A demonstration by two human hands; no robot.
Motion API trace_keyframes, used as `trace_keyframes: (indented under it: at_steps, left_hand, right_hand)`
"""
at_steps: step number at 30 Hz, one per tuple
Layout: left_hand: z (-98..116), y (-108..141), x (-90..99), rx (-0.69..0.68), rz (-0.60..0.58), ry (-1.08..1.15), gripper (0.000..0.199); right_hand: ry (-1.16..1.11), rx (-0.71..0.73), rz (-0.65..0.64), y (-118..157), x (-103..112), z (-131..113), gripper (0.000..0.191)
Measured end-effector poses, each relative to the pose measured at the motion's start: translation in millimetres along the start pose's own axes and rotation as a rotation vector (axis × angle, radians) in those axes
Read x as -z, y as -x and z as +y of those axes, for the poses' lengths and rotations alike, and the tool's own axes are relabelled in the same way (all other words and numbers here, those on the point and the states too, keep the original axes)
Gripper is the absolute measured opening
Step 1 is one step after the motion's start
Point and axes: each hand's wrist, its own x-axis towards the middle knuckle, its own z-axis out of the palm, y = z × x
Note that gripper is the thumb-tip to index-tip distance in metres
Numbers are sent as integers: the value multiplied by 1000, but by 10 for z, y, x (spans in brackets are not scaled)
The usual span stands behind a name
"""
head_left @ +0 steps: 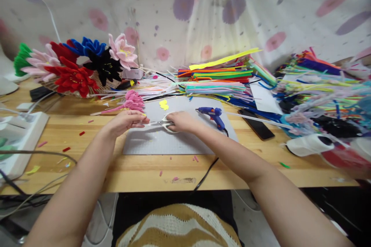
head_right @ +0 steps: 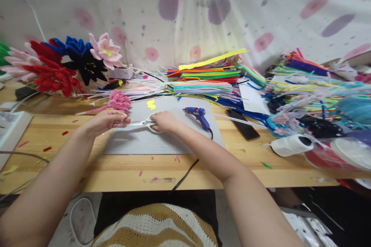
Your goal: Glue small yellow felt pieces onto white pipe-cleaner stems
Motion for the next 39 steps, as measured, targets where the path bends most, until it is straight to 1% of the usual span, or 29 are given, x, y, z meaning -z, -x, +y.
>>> trace_keyframes:
  at_steps: [4,5,8,10,12,15,18,22,23,24,27,29,31,32,34,36,37,39]
  left_hand:
    - [-28,-56,-52,-59,107,90,16]
    - [-36,-70,-55,-83,145,127,15]
    - [-39,-99,-53,-130,237,225,13]
    - [-28,-105,-64,-145,263,253,13]
    - [-20,-111,-95,-160,265,263,13]
    - [-30,-135,-175,-168,262,279,13]
    - [-58,-178,-279,-168,314,363,7]
    - [-117,-233,-488,-136,461,562,10]
    - [-143,-247,-565,-134,467,610,10]
    - [-176,-263,-653,-140,460,653,11]
    - [-304,-335,-951,-128,352,723,10]
    - [-399,-402,-1127,-137,289,715,7]
    - [-482,-476,-1233,-158,275,690,3]
    - [-517,-510,-1251,-186,284,667,3]
    - [-572,-563,-1213,-281,334,595,9]
    - [-610,-583,-1089,-395,354,500,14]
    - [-624,-576,-1006,-421,366,463,17]
    - [-644,-532,-823,-462,410,365,20]
  right_hand:
    - [13,43,61,3,-36,-35,26]
    - [9,46,65,8,-40,-38,29]
    - [-5,67,59,34,-29,-26,48]
    - [-5,86,50,57,-11,5,54]
    - [0,78,43,87,-3,54,53]
    - [-38,-16,58,163,-34,139,51]
    - [-158,-187,108,287,-109,206,48]
    - [-357,-371,167,454,-202,247,47]
    - [-401,-405,182,476,-218,251,46]
    - [-441,-442,198,486,-232,255,44]
    - [-546,-541,272,445,-257,268,34]
    - [-594,-556,328,383,-254,283,30]
    - [-605,-534,361,320,-217,304,32]
    - [-590,-525,365,292,-181,316,33]
    - [-519,-520,359,242,-70,347,33]
    - [-407,-525,341,190,85,390,34]
    - [-341,-530,321,158,173,418,35]
    - [-193,-526,236,75,350,492,34]
